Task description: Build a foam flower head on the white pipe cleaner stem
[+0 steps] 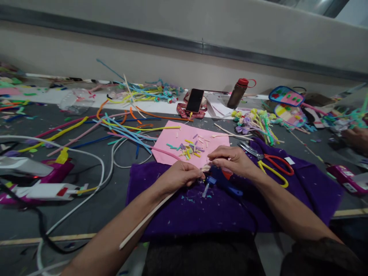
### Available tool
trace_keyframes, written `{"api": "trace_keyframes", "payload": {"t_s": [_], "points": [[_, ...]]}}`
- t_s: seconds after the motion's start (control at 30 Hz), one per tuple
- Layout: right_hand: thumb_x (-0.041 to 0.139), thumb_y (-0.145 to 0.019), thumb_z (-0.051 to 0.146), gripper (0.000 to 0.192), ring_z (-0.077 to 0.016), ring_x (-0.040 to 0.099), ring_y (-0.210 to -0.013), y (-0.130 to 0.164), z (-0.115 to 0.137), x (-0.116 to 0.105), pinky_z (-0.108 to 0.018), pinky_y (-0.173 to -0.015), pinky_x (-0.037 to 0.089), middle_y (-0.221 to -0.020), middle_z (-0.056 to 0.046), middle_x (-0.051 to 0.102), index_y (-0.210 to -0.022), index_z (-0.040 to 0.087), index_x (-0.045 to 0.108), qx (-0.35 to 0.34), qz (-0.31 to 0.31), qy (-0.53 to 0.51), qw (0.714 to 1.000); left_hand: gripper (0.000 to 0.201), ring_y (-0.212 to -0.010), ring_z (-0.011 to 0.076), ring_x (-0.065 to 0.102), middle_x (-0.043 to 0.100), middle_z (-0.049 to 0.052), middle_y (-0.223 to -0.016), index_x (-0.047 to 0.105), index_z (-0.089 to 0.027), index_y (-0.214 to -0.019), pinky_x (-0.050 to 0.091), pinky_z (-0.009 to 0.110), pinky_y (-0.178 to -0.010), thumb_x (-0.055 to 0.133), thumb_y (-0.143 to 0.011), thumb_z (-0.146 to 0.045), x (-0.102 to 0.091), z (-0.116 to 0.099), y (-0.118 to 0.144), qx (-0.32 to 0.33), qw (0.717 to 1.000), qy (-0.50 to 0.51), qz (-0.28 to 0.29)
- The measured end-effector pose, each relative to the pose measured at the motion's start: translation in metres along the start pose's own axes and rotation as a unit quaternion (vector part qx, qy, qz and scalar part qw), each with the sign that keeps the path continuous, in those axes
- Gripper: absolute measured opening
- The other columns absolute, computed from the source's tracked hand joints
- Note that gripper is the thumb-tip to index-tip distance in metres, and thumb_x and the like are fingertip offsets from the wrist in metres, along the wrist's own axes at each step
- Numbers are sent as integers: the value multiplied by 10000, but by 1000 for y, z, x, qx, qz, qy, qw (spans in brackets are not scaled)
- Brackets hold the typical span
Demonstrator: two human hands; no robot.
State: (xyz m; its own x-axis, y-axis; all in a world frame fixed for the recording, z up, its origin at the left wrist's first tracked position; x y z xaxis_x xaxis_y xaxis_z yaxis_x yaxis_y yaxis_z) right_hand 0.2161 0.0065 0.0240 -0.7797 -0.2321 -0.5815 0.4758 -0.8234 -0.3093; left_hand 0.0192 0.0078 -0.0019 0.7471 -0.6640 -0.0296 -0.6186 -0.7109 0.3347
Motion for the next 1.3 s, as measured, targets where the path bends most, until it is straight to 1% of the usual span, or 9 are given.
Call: {"api": "trace_keyframes", "payload": {"t_s": [0.1, 0.23, 0.37, 0.47, 0.63, 0.83, 1.13, 1.23, 1.3], "points": [[603, -783, 265, 159, -138, 588, -777, -2, 3, 4, -288, -720, 462, -824, -43, 642, -896, 186, 682, -4, 13, -24, 1000, 244, -375, 57, 281, 408, -62, -383, 686, -130, -738, 175, 210, -425, 565, -735, -341, 0, 1, 0, 2, 1000, -10, 9], [613, -775, 237, 116, -143, 571, -781, -4, 7, 10, -298, -723, 460, -795, -40, 615, -848, 179, 682, -11, 59, -35, 998, 249, -381, 60, 298, 405, -61, -385, 694, -137, -749, 181, 212, -433, 556, -744, -344, 1, 1, 0, 3, 1000, -22, 20], [621, -765, 216, 61, -147, 560, -779, -4, 8, 13, -298, -718, 453, -770, -30, 601, -770, 178, 670, -10, 70, -28, 997, 263, -393, 62, 304, 412, -55, -395, 697, -137, -748, 183, 212, -441, 551, -744, -356, 2, 0, 0, -3, 999, -34, 26], [606, -777, 207, 68, -141, 551, -778, -5, 8, 13, -294, -728, 446, -767, -26, 594, -743, 173, 654, -8, 73, -27, 997, 265, -401, 64, 309, 415, -52, -403, 695, -132, -743, 191, 212, -446, 551, -740, -355, 3, 0, 0, -3, 999, -33, 26], [589, -798, 242, 132, -138, 540, -788, -6, 5, 14, -292, -743, 435, -772, -26, 595, -699, 165, 632, -18, 83, -55, 995, 270, -411, 62, 312, 431, -45, -431, 694, -122, -745, 189, 213, -445, 560, -733, -357, 3, 1, 0, -1, 999, -32, 25], [579, -805, 265, 156, -133, 541, -783, -7, 0, 14, -291, -745, 431, -779, -23, 593, -697, 162, 626, -11, 96, -65, 993, 304, -421, 66, 321, 435, -40, -444, 694, -119, -760, 192, 211, -443, 559, -732, -390, 2, 2, 0, 7, 999, -25, 21], [549, -825, 268, 176, -129, 546, -787, -8, 1, 15, -289, -745, 434, -789, -24, 592, -709, 157, 622, -9, 117, -66, 991, 262, -415, 64, 329, 434, -42, -436, 692, -135, -742, 195, 212, -441, 561, -735, -362, 3, 1, -1, 12, 1000, -21, 16], [555, -825, 271, 183, -128, 550, -789, -8, -1, 15, -289, -746, 438, -796, -29, 600, -712, 154, 638, -13, 122, -73, 990, 258, -398, 62, 311, 415, -50, -410, 689, -129, -740, 184, 212, -433, 559, -731, -352, 4, 0, 0, 6, 1000, -22, 11], [549, -831, 268, 177, -129, 557, -794, -8, -1, 14, -291, -745, 448, -813, -34, 611, -748, 160, 661, -12, 117, -84, 989, 252, -389, 59, 299, 411, -53, -401, 687, -129, -738, 177, 211, -430, 559, -728, -346, 4, -1, 0, 1, 1000, -22, 10]]}}
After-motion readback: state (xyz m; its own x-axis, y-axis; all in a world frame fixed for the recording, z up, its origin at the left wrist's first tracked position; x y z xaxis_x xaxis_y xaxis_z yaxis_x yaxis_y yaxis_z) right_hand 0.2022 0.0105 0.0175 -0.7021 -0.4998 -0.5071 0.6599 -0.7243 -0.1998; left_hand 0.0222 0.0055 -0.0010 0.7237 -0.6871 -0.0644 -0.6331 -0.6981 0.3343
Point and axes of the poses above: each hand's wrist, its own y-axis away from the middle knuckle, its own x-axis out of the palm, z = x × y, the point moved 2 cm from there along -y, towards the middle knuckle
